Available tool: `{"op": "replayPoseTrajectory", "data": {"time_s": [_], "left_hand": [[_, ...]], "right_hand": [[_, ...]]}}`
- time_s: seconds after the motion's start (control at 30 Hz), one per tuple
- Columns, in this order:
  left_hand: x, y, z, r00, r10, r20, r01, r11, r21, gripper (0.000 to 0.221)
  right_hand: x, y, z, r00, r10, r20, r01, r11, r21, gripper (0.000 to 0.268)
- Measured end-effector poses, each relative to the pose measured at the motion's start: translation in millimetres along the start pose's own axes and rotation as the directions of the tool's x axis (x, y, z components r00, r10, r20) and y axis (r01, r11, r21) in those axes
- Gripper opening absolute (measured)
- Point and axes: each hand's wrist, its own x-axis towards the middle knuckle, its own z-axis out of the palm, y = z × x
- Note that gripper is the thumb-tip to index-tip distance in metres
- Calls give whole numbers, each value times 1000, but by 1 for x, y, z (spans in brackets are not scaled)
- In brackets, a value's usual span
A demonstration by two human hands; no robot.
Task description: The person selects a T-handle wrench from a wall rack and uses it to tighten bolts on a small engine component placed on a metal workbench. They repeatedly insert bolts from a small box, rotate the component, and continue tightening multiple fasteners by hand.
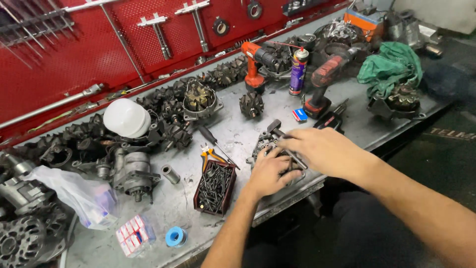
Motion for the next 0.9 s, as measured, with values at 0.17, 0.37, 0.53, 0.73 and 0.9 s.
{"op": "replayPoseTrajectory", "data": {"time_s": [0.17,0.37,0.53,0.73,0.9], "left_hand": [[2,-10,-9,987,-10,160,21,997,-70,35],[3,-4,-16,988,-15,152,53,967,-250,37],[-1,-17,-5,991,-17,131,50,966,-252,26],[2,-3,-18,993,-94,76,118,891,-438,29],[3,-15,-1,995,-101,-14,84,889,-449,40]], "right_hand": [[-3,14,25,854,-470,-223,354,840,-411,16],[18,10,45,1000,-4,-14,-1,956,-293,43],[5,-1,-1,991,-129,38,135,942,-306,25],[7,12,8,994,11,105,14,973,-232,23],[7,1,5,936,287,204,-281,958,-55,38]]}}
